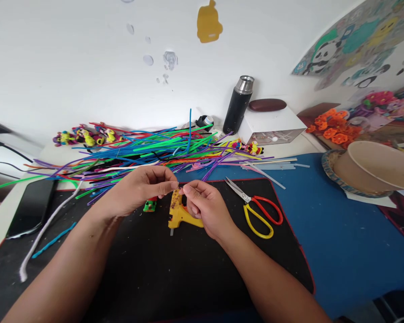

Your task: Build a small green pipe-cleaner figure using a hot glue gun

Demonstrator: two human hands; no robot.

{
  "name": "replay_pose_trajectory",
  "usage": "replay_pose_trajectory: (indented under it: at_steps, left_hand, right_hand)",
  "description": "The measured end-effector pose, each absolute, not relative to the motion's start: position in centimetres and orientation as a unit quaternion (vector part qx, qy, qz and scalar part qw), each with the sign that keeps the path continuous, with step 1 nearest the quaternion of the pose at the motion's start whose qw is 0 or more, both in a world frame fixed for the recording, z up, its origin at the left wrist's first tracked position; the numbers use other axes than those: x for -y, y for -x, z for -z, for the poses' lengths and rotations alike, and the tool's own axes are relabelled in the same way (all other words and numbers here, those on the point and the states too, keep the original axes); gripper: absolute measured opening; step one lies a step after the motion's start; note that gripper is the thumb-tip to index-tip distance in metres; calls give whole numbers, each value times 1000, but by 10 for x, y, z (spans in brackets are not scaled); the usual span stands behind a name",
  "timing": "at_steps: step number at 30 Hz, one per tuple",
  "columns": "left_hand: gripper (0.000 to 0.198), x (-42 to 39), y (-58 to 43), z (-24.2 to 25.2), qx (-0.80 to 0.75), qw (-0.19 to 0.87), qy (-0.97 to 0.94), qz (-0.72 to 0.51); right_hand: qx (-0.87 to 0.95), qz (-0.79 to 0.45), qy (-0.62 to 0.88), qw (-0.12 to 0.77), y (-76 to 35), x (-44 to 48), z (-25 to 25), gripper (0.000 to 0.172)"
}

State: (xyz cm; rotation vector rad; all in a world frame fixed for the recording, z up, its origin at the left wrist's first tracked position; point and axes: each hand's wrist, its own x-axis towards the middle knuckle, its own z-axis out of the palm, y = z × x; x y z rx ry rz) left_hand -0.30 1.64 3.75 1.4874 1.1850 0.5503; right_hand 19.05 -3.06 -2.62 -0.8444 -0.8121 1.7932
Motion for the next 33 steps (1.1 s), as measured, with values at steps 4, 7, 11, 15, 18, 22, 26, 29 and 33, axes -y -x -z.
replay_pose_trajectory:
  at_steps: [4,7,11,15,18,22,26,29,33]
  left_hand:
    - [37,-16,3,-38,-500,554,-627,-224]
    - [36,-16,3,-39,-498,557,-627,-222]
    - [35,-16,2,-40,-507,548,-629,-219]
    - [35,-15,2,-40,-510,545,-630,-213]
    - [35,-15,5,-38,-510,538,-633,-222]
    - [39,-18,14,-32,-529,526,-622,-241]
    - [41,-21,15,-28,-537,514,-612,-271]
    - [43,-22,11,-29,-536,504,-609,-296]
    - [45,-21,7,-30,-529,497,-607,-323]
  right_hand:
    - [331,-738,346,476,-190,31,25,42]
    - [329,-740,348,472,-190,31,25,43]
    - [328,-742,348,470,-190,32,26,44]
    - [329,-738,351,473,-189,31,28,43]
    - [336,-727,356,480,-187,30,30,42]
    - [354,-696,382,494,-190,31,29,44]
    - [431,-639,424,475,-207,41,25,36]
    - [527,-529,504,434,-234,52,23,28]
    - [641,-369,597,310,-280,63,15,23]
